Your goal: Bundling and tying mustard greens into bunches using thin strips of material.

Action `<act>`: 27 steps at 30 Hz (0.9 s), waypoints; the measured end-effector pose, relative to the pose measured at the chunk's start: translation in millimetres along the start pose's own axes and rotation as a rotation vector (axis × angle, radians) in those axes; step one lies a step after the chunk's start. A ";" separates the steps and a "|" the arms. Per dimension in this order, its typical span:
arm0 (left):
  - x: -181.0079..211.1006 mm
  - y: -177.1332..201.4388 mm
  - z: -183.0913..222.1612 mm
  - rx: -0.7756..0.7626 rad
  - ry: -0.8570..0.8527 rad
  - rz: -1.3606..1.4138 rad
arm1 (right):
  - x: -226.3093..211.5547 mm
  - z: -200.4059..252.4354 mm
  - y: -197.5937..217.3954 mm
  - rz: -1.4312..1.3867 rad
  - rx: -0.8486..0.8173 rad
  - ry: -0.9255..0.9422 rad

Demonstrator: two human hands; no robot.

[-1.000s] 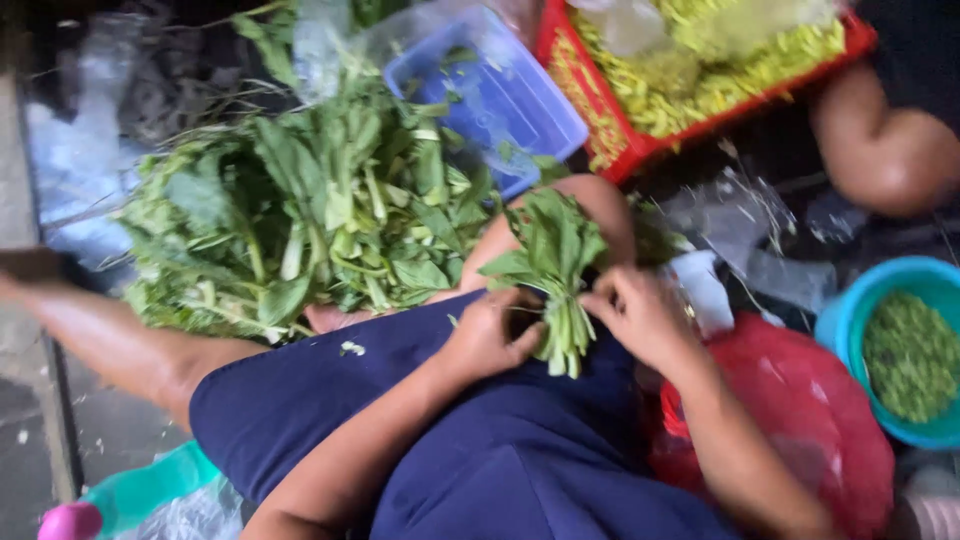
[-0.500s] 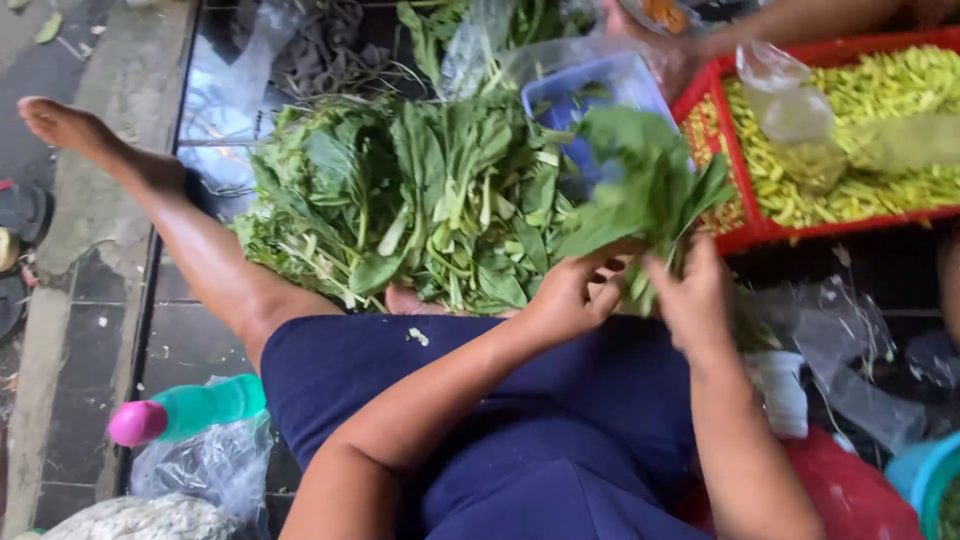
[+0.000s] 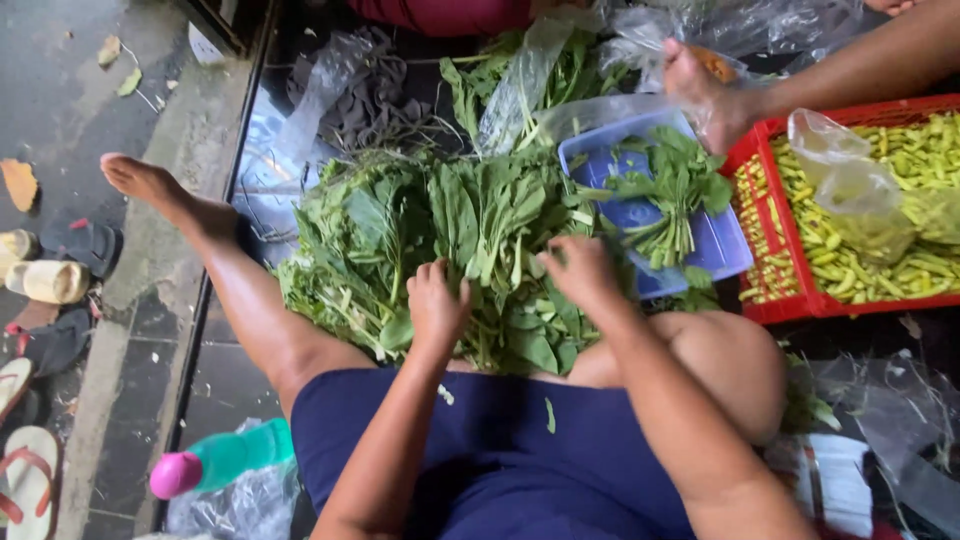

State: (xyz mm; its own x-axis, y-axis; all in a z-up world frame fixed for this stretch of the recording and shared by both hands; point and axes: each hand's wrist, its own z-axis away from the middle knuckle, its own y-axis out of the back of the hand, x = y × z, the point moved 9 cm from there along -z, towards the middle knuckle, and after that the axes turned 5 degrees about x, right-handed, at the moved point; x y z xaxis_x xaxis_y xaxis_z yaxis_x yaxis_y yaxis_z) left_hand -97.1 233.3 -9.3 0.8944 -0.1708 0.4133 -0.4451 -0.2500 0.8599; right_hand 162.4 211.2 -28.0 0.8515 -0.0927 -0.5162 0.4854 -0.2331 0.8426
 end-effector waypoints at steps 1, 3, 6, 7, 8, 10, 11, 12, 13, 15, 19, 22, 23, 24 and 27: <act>7.6 -0.9 -3.6 0.004 -0.005 -0.004 | -2.3 -6.5 -15.8 -0.005 0.005 0.001; 33.7 1.9 -9.2 0.064 -0.145 0.062 | 6.3 -13.9 -68.8 0.077 -0.222 -0.137; 30.4 -36.5 -11.6 -0.045 -0.094 0.037 | -1.0 -8.2 -75.3 0.062 -0.254 -0.162; 28.7 -37.2 -13.1 -0.049 -0.087 0.034 | -2.2 -6.3 -78.6 0.062 -0.263 -0.161; 28.0 -38.9 -15.1 -0.051 -0.067 0.045 | -1.0 -4.8 -80.4 0.046 -0.271 -0.170; 26.9 -43.9 -16.7 -0.058 -0.047 0.057 | 15.4 -3.6 -100.7 0.032 -0.283 -0.184; 26.5 -45.9 -16.6 -0.051 -0.052 0.022 | 29.3 -4.8 -116.8 0.000 -0.254 -0.185; 24.8 -46.6 -16.9 -0.044 -0.059 -0.015 | 41.5 -5.6 -133.8 -0.035 -0.223 -0.186; 31.9 -36.2 -18.2 -0.049 -0.060 -0.016 | 39.6 -3.8 -127.8 -0.036 -0.225 -0.191; 33.7 -32.1 -17.6 -0.288 0.068 0.040 | 33.8 0.0 -123.6 -0.070 -0.307 -0.237; 20.8 -32.9 -21.9 -0.379 0.289 0.281 | 12.5 -2.5 -63.3 -0.171 -0.297 -0.307; 25.9 -17.6 -13.8 -0.347 0.712 0.951 | 16.7 -0.4 -29.1 -0.271 -0.278 -0.390; 30.3 -9.5 -12.2 -0.330 0.756 1.069 | 19.8 -0.8 -21.6 -0.285 -0.258 -0.387; 35.6 -1.4 -12.3 -0.311 0.796 1.188 | 22.9 -2.7 -13.4 -0.300 -0.235 -0.383; 35.4 0.1 -3.1 -0.283 0.740 1.223 | 9.4 -5.6 14.3 -0.775 -0.098 -0.425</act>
State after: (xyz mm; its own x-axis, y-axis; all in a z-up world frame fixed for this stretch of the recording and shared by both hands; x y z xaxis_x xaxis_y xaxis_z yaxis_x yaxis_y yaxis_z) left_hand -65.3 230.2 6.3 -0.1726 0.4073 0.8968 -0.9843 -0.1043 -0.1421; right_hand 178.5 212.4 -19.9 0.1402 -0.2995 -0.9437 0.9260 -0.2978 0.2321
